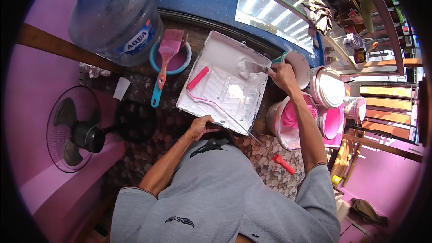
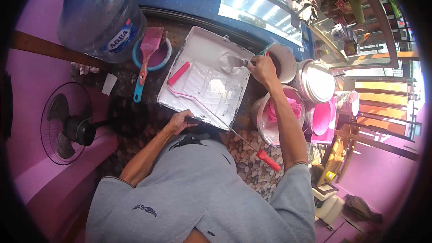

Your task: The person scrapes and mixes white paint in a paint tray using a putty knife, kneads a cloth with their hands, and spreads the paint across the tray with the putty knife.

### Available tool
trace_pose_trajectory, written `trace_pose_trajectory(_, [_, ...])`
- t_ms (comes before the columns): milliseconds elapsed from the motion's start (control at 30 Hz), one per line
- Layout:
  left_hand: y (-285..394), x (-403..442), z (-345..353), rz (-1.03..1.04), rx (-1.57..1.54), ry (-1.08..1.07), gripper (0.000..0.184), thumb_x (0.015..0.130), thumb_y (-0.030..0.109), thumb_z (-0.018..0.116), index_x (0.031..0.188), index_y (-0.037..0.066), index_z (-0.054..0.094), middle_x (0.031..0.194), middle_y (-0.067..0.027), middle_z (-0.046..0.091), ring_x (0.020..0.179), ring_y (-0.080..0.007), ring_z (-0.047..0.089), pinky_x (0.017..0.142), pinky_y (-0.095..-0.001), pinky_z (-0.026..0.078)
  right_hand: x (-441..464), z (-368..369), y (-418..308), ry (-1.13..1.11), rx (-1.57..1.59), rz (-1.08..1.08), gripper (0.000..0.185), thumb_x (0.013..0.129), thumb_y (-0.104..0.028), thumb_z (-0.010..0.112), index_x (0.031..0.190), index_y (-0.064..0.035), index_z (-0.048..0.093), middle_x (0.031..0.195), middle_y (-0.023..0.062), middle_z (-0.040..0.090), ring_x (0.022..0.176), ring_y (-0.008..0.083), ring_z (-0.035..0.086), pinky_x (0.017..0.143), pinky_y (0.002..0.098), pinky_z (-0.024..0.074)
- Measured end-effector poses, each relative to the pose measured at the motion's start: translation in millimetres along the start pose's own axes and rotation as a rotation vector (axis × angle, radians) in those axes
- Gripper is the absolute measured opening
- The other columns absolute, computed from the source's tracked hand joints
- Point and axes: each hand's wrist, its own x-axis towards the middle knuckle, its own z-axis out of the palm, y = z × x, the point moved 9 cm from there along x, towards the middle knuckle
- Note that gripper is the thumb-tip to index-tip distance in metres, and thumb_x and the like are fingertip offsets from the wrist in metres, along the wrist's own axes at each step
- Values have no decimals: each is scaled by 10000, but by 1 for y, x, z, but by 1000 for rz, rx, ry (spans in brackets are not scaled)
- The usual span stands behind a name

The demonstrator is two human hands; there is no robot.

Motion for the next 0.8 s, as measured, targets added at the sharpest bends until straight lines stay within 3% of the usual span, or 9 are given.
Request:
trace_pose_trajectory(233, [0, -1, -6, 7, 27, 5, 151, 849, 119, 556, 912, -7, 609, 967, -141, 663, 910, -240, 655, 852, -402, 539, 5, 5, 5, -10, -96, -29, 212, 741, -174, 610, 792, 16, 690, 750, 239, 638, 750, 385, 640, 706, 443, 511])
trace_pose_trajectory(333, [-3, -2, -14, -1, 25, 14, 148, 852, 122, 559, 903, -6, 612, 969, -139, 663, 906, -244, 656, 854, -405, 539, 8, 0, 5, -14, 50, -14, 221, 735, -189, 625, 788, 16, 688, 752, 239, 637, 744, 393, 634, 707, 439, 507])
trace_pose_trajectory(533, [-4, -7, -14, 1, 28, 15, 145, 852, 124, 566, 897, -5, 612, 966, -138, 662, 907, -246, 657, 845, -410, 544, 12, 11, 1, -33, -116, -45, 217, 721, -190, 646, 793, 9, 693, 765, 233, 640, 750, 392, 631, 713, 431, 504])
trace_pose_trajectory(600, [-4, -8, -15, 10, 39, 34, 141, 847, 119, 565, 894, -6, 611, 960, -134, 661, 904, -243, 656, 841, -407, 545, 12, 6, -5, -18, -11, -80, 222, 719, -199, 639, 795, 2, 695, 787, 224, 645, 775, 388, 631, 724, 436, 501])
trace_pose_trajectory(733, [-4, -7, -15, 9, 40, 26, 146, 846, 122, 565, 899, -7, 609, 954, -133, 660, 898, -240, 656, 841, -403, 544, 18, 8, 0, -18, -68, 7, 222, 720, -207, 634, 796, -9, 699, 784, 217, 647, 781, 385, 633, 730, 440, 499])
trace_pose_trajectory(800, [-3, -9, -13, 4, 49, 13, 154, 845, 127, 568, 908, -7, 608, 953, -134, 659, 892, -239, 656, 838, -401, 544, 17, 18, -13, -4, -251, -140, 215, 720, -209, 635, 791, -15, 697, 760, 215, 649, 762, 383, 637, 726, 441, 502])
